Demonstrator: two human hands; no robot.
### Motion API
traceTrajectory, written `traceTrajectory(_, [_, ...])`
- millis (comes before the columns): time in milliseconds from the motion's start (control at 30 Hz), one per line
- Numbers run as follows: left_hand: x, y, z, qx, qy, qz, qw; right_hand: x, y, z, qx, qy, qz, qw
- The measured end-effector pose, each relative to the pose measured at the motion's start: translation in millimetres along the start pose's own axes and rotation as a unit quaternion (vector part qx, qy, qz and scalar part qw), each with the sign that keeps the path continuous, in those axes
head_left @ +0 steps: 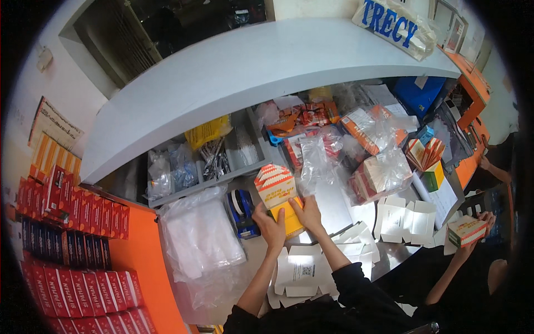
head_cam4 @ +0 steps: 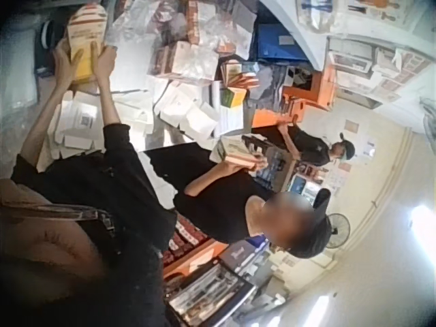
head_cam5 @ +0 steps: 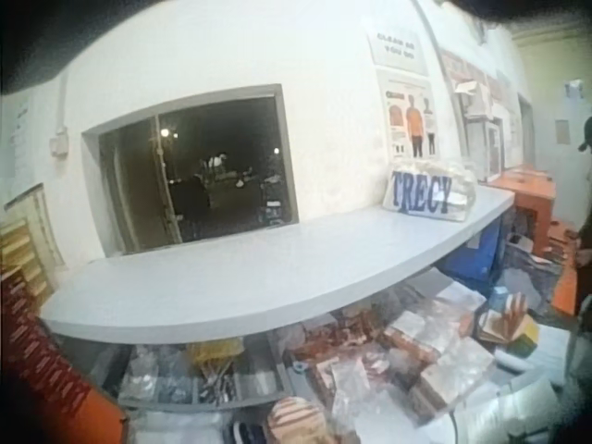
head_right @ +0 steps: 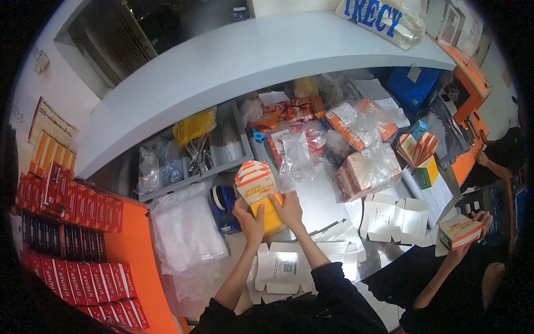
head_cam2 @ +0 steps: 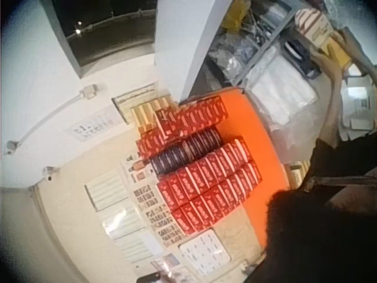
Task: The person assembles food boxes by hand, peeling and applying adhesive strips to secure the cardboard panels.
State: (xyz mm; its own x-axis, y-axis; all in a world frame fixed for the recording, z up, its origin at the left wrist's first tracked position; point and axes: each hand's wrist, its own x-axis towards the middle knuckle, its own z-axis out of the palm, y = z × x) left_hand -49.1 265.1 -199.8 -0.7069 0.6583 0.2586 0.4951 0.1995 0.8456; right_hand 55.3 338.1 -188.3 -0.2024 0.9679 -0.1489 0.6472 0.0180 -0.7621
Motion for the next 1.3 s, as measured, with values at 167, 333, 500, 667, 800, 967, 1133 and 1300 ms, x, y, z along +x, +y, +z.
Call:
traceTrajectory(167, [35,42,-27,0.182,-0.178,0.033,0.967,-63,-8,-12,0.065,0.205,-0.152,0.965])
traceTrajectory(333, [45,50,-46,0.206,-0.302,-0.044,0.930,-188,15,-27,-0.050,-0.318,-0.313,0.894])
traceTrajectory(500, [15,161,-170,-0.254,-0.379,0.039,0.889,-212,34,-32,-0.136,-0.353,-0.286,0.881])
traceTrajectory(667, [-50,253,-313,-0.467,-0.264,0.248,0.807,-184,63,-15,-0.066,-0.404,-0.309,0.858])
traceTrajectory(800, [-67,280,-348,-0.524,-0.219,0.343,0.748,-176,64,-13,-0.028,-0.459,-0.311,0.832])
traceTrajectory(967, [-73,283,-364,-0.539,-0.183,0.369,0.735,-194,64,-21,-0.073,-0.395,-0.291,0.868])
traceTrajectory(1133, [-68,285,-365,-0.523,-0.194,0.422,0.715,-199,60,-38,0.023,-0.396,-0.188,0.899])
traceTrajectory(1300, [-79,299,-356,-0.574,-0.150,0.364,0.718,-192,76,-30,0.118,-0.403,-0.178,0.890])
